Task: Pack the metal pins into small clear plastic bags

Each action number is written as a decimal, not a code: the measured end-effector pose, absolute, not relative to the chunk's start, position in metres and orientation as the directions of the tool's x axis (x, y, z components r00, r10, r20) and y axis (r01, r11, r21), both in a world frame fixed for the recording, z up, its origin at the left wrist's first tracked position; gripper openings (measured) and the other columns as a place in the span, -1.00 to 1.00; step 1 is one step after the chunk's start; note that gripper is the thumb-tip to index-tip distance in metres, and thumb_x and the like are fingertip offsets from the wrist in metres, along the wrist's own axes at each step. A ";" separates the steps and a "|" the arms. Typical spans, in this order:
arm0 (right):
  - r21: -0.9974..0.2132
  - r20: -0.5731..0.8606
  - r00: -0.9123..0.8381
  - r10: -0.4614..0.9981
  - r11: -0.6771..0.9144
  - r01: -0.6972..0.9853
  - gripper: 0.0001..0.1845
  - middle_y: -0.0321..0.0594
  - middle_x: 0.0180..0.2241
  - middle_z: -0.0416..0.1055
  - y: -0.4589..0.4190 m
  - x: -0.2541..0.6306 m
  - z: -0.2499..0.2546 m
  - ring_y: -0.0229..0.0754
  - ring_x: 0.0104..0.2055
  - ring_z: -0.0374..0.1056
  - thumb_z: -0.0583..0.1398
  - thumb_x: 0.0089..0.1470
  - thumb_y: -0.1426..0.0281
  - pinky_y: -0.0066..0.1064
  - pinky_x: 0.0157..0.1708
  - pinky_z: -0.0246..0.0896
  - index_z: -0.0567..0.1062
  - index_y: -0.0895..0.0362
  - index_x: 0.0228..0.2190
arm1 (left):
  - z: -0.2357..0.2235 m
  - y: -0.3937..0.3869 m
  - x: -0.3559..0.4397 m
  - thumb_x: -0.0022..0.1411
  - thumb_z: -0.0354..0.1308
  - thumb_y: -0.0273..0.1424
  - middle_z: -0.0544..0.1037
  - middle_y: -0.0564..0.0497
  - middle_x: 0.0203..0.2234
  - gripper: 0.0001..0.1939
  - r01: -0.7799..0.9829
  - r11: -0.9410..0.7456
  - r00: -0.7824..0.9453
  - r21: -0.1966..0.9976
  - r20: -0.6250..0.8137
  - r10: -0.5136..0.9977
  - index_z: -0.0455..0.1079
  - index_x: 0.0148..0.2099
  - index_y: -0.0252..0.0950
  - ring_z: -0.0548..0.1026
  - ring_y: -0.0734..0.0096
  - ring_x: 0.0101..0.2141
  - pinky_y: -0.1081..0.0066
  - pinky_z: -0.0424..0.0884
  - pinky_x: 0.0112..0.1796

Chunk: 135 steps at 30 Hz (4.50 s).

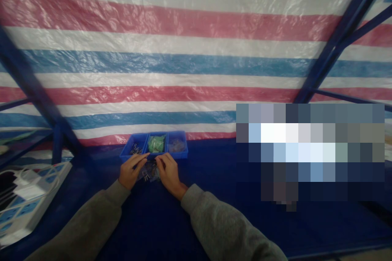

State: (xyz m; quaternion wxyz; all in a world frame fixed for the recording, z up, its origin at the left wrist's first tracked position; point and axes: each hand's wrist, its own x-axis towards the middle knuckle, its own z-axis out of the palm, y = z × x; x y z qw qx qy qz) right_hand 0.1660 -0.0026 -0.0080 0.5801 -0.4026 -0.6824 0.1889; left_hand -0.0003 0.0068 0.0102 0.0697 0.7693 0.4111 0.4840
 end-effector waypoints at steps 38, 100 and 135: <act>-0.707 0.648 -0.084 0.757 0.638 0.304 -0.80 -0.25 -0.46 0.34 -0.004 0.165 -0.009 -0.26 -0.42 0.25 0.05 0.16 0.37 -0.46 -0.40 0.11 0.44 0.14 -0.38 | 0.004 0.007 -0.001 0.17 0.09 -0.31 0.57 0.07 -0.49 -0.74 0.504 -0.573 0.167 0.646 0.578 0.799 0.38 -0.12 -0.29 0.53 0.45 -0.47 0.51 0.43 -0.36; -0.706 0.659 -0.057 0.750 0.643 0.298 -0.77 -0.23 -0.45 0.38 -0.005 0.165 -0.009 -0.24 -0.39 0.28 0.05 0.16 0.37 -0.43 -0.34 0.17 0.49 0.13 -0.40 | 0.011 0.002 0.001 0.26 -0.06 -0.29 0.48 -0.03 -0.51 -0.69 0.529 -0.703 0.355 0.476 0.628 0.692 0.42 -0.40 -0.30 0.42 0.44 -0.43 0.46 0.35 -0.33; -0.700 0.674 -0.058 0.737 0.661 0.268 -0.78 -0.26 -0.47 0.32 -0.009 0.166 -0.005 -0.27 -0.41 0.25 0.04 0.17 0.39 -0.46 -0.38 0.12 0.45 0.15 -0.43 | 0.011 0.002 0.001 0.27 -0.06 -0.33 0.44 0.03 -0.57 -0.68 0.629 -0.640 0.305 0.441 0.618 0.725 0.36 -0.48 -0.32 0.40 0.49 -0.49 0.49 0.29 -0.36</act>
